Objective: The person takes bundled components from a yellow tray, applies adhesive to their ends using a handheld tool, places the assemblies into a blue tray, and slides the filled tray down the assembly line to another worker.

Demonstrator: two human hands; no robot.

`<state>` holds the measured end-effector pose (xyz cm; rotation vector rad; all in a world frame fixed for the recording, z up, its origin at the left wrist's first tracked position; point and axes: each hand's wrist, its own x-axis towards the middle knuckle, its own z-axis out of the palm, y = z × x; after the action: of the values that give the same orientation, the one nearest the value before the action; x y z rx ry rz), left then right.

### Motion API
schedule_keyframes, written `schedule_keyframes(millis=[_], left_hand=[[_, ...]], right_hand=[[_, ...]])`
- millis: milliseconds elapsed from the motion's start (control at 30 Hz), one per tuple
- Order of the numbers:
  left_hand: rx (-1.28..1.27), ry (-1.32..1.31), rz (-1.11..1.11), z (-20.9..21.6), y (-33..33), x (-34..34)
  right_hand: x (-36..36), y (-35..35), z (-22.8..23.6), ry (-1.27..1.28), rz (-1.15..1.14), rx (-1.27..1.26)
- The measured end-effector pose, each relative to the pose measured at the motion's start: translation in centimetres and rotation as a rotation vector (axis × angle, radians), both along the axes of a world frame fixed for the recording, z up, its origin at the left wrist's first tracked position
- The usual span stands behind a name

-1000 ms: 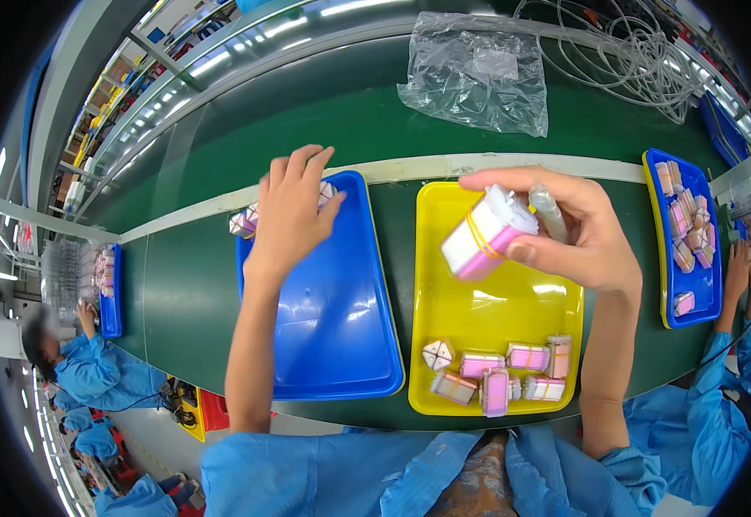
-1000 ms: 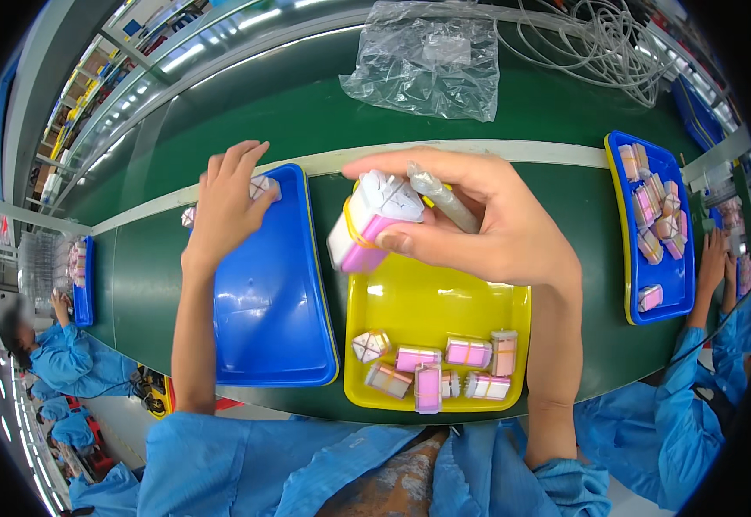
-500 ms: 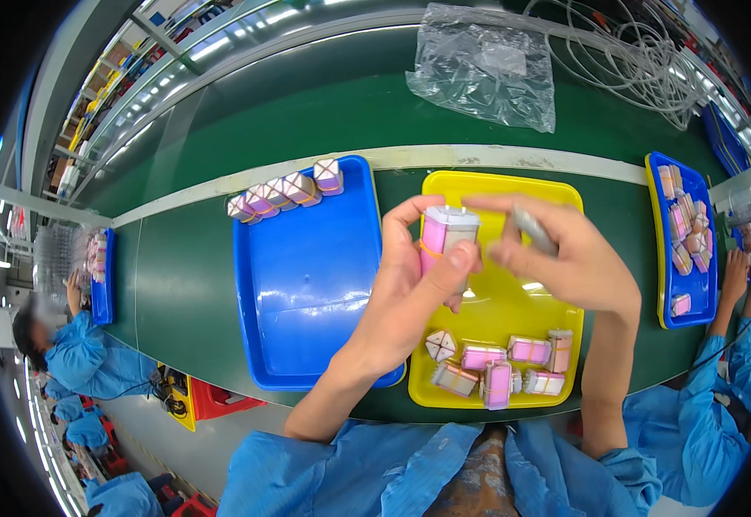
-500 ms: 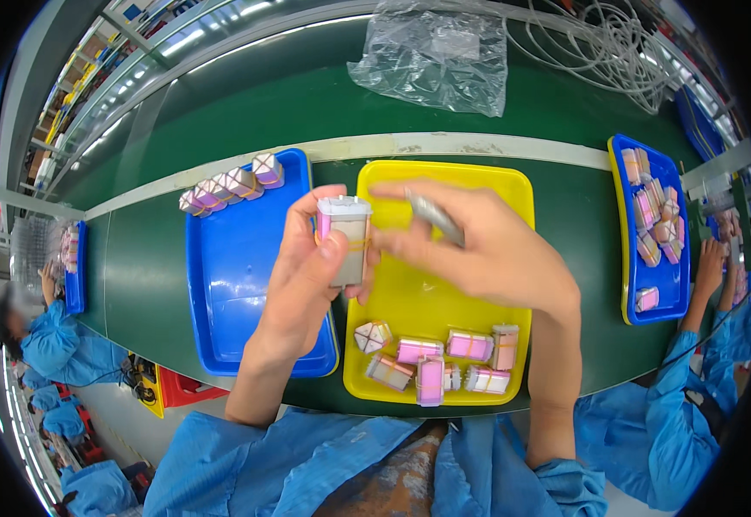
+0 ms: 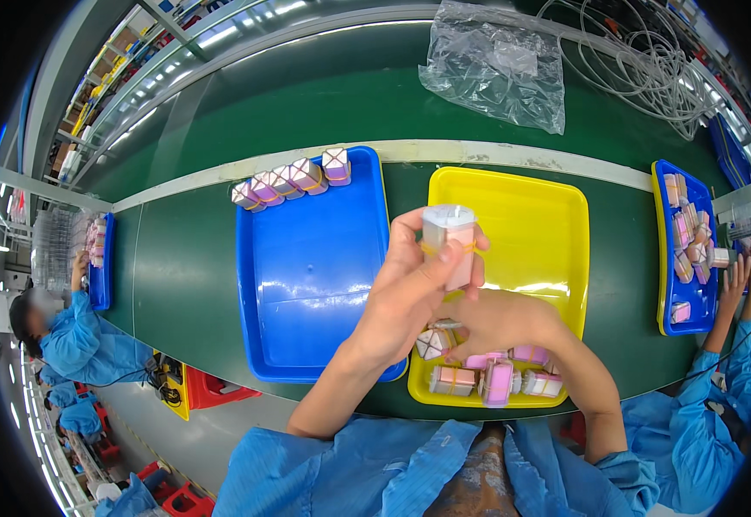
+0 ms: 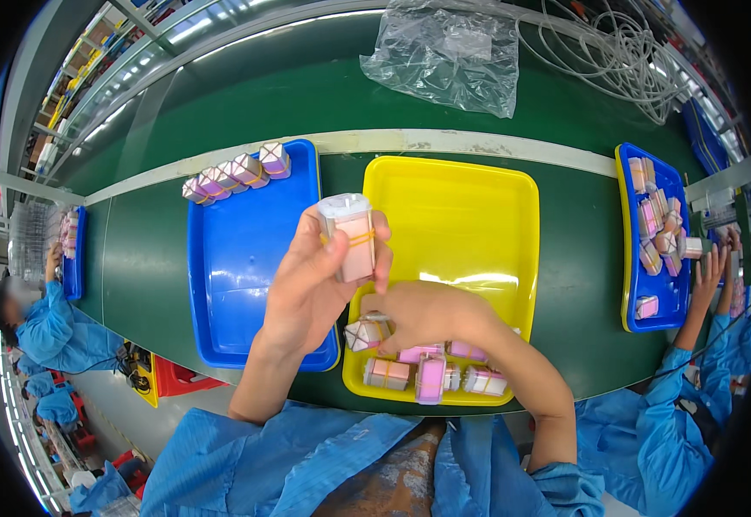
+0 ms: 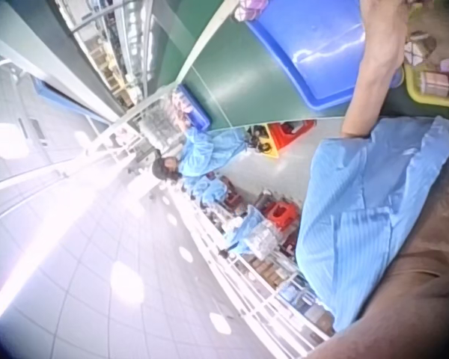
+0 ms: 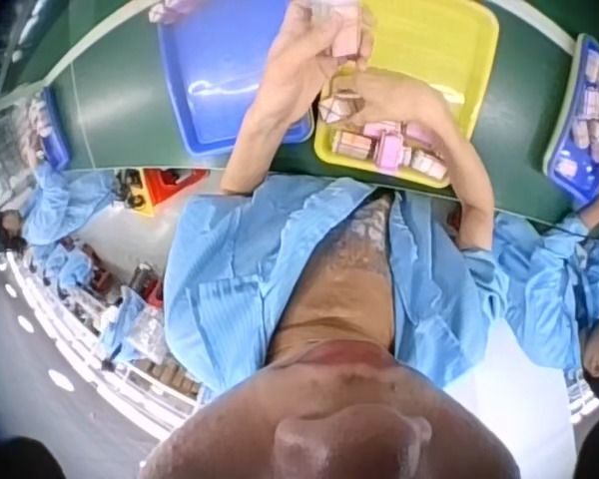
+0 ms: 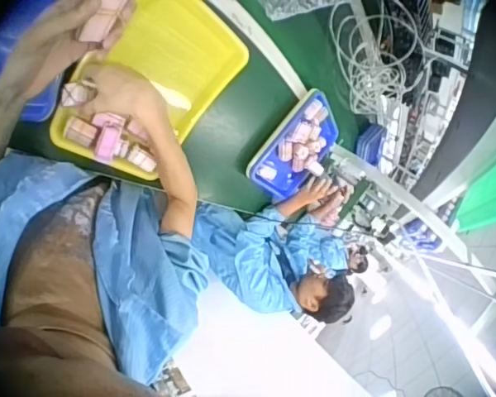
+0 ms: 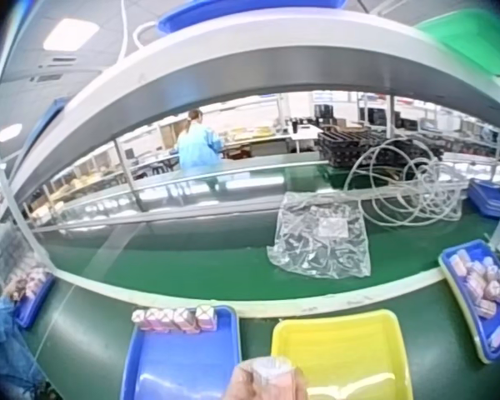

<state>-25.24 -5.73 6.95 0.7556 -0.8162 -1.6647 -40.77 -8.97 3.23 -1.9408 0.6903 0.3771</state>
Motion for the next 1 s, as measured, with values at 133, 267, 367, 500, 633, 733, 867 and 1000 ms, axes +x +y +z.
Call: schedule_keyframes(millis=[133,267,367,500,633,733,867,1000], left_hand=[[0.07,0.188,-0.067,-0.5,-0.3,0.2],[0.001,0.207,-0.1,-1.0,0.0,0.5],[0.004,0.155,-0.082,-0.7,0.0,-0.1],[0.111,0.4,-0.113,-0.6,-0.1,0.2],[-0.121,0.616,-0.313,-3.1,-0.5,0.8],[-0.043,0.604,-0.308,-1.9,-0.4,0.5],[0.044,0.523,-0.305,-0.3,-0.4,0.4],[-0.109,0.261,-0.236,-0.4,-0.2,0.4]], right_hand=[[-0.7,-1.2,-1.8,-0.154,0.032,0.067],[-0.5,-1.9,-0.4,-0.004,0.06,0.103],[-0.5,-2.0,-0.5,-0.051,0.008,0.156],[-0.5,-2.2,-0.5,-0.023,0.05,0.184],[-0.4,-2.0,-0.6,-0.078,-0.009,0.219],[-0.6,-2.0,-0.8,-0.108,-0.01,0.22],[-0.6,-2.0,-0.9,-0.069,-0.013,0.23],[-0.5,-2.0,-0.3,-0.033,0.001,0.266]])
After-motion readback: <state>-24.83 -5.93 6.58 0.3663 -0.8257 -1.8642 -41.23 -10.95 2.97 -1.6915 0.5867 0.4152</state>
